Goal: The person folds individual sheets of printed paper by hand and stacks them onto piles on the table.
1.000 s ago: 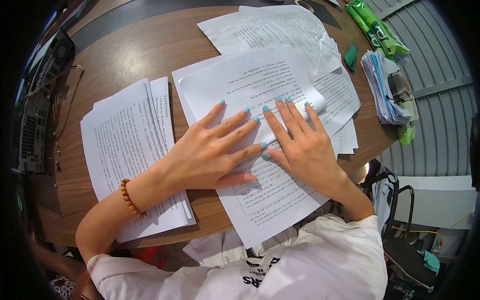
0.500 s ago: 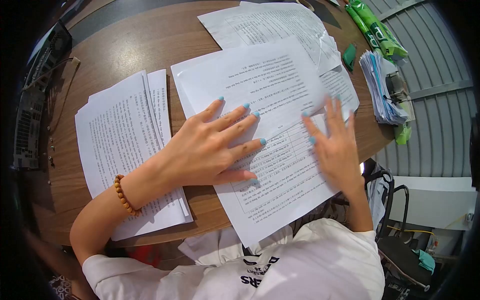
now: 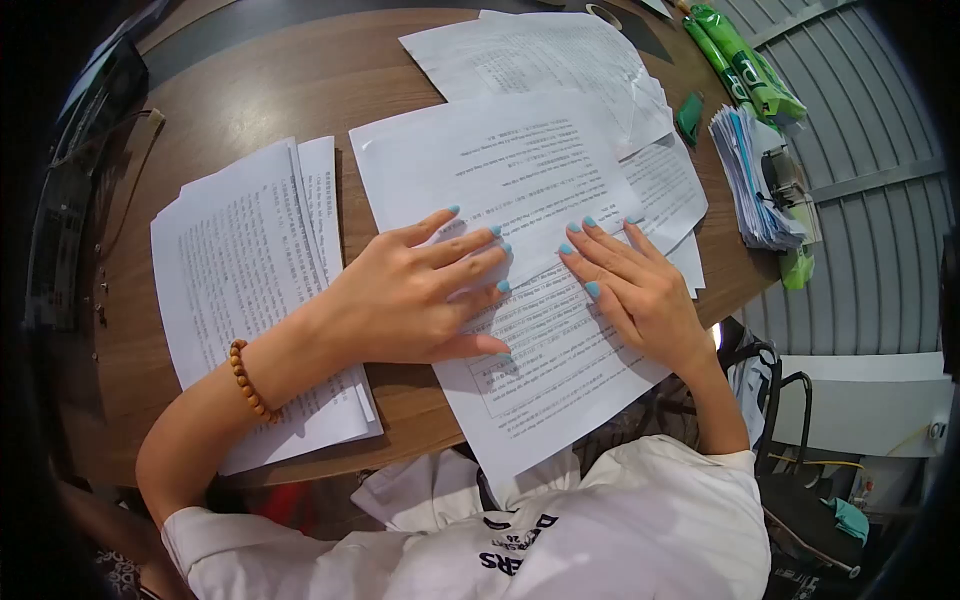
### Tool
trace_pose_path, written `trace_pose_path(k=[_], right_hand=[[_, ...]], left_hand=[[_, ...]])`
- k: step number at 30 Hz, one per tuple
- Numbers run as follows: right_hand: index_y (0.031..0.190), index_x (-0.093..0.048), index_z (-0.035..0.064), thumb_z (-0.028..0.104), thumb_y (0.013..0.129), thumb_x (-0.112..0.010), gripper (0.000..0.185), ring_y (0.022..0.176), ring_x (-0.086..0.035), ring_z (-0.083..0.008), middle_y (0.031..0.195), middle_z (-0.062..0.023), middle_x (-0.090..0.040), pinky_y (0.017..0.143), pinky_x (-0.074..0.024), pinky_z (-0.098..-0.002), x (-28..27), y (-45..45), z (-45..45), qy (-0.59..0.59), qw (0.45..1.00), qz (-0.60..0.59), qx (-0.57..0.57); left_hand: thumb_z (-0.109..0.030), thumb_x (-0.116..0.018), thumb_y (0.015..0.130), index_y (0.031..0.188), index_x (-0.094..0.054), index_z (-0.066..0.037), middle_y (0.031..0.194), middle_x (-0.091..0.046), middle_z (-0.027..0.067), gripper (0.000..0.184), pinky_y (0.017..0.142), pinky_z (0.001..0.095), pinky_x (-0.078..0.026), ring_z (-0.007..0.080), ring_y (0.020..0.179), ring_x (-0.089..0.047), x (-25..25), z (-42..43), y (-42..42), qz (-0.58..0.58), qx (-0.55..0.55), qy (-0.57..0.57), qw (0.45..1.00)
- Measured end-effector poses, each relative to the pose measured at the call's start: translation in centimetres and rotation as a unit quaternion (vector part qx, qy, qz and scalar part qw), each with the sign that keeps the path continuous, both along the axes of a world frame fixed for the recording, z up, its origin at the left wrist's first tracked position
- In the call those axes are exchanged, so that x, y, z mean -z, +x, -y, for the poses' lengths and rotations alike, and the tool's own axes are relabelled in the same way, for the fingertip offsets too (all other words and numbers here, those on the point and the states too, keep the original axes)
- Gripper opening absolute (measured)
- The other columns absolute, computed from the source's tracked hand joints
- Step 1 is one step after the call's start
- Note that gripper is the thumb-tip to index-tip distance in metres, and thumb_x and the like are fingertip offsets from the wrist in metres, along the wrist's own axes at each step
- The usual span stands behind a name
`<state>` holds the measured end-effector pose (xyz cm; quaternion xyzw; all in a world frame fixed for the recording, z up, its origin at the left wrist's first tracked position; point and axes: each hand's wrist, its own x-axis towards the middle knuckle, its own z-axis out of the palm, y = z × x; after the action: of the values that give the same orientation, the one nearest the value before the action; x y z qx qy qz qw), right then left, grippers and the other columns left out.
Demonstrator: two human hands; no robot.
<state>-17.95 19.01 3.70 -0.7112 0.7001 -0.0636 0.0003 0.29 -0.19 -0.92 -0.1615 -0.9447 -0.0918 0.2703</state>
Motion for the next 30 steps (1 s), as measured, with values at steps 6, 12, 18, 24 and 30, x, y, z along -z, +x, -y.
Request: trace_pose_path(k=[6, 12, 18, 24, 30], right_hand=[[0.107, -0.063, 0.0084, 0.011, 0.084, -0.050, 0.027, 0.113, -0.052, -0.0226, 0.117, -0.0087, -0.058, 0.099, -0.0349, -0.0471, -0.3, -0.2, 0.2, -0.017, 1.000, 0.003, 0.001], [0.101, -0.064, 0.0042, 0.012, 0.078, -0.061, 0.024, 0.091, -0.063, -0.0239, 0.103, -0.0116, -0.064, 0.081, -0.0506, -0.0365, 0.7, -1.0, 1.0, -0.098, 0.993, -0.030, -0.052], [0.090, -0.064, -0.0014, 0.007, 0.071, -0.064, 0.021, 0.067, -0.062, -0.0148, 0.086, -0.0105, -0.065, 0.059, -0.0487, -0.0247, -0.2, -1.5, 3.2, -0.149, 0.941, -0.210, -0.220], [0.094, -0.063, 0.0002, 0.007, 0.069, -0.063, 0.025, 0.059, -0.057, -0.0115, 0.094, -0.0098, -0.065, 0.052, -0.0425, -0.0221, -1.2, -1.0, 6.2, -0.160, 0.903, -0.269, -0.294], [0.102, -0.061, 0.0013, 0.008, 0.071, -0.062, 0.032, 0.051, -0.050, -0.0080, 0.104, -0.0118, -0.063, 0.049, -0.0405, -0.0221, -2.2, -1.2, 7.8, -0.037, 0.933, -0.174, -0.313]], left_hand=[[-0.046, -0.066, 0.073, 0.060, -0.061, 0.002, 0.079, -0.066, 0.0135, 0.050, 0.080, 0.0390, -0.053, 0.0225, 0.085, -0.065, -0.5, 0.3, 0.2, -0.115, 0.126, -0.034, 0.985], [-0.042, -0.064, 0.073, 0.067, -0.063, 0.010, 0.076, -0.064, 0.0177, 0.052, 0.085, 0.0374, -0.051, 0.0276, 0.081, -0.065, -0.4, 0.4, 0.4, -0.125, 0.204, 0.001, 0.971], [-0.043, -0.063, 0.074, 0.060, -0.060, 0.008, 0.080, -0.064, 0.0181, 0.053, 0.084, 0.0361, -0.051, 0.0281, 0.082, -0.064, -0.7, 0.5, 0.5, -0.118, 0.222, 0.003, 0.968], [-0.043, -0.063, 0.074, 0.057, -0.060, 0.007, 0.082, -0.063, 0.0193, 0.054, 0.084, 0.0368, -0.049, 0.0291, 0.084, -0.063, -0.4, 0.4, 0.1, -0.131, 0.230, 0.009, 0.964], [-0.043, -0.060, 0.076, 0.057, -0.062, 0.006, 0.083, -0.063, 0.0184, 0.053, 0.084, 0.0374, -0.049, 0.0304, 0.085, -0.062, 0.0, 0.3, 0.1, -0.143, 0.213, 0.001, 0.967]])
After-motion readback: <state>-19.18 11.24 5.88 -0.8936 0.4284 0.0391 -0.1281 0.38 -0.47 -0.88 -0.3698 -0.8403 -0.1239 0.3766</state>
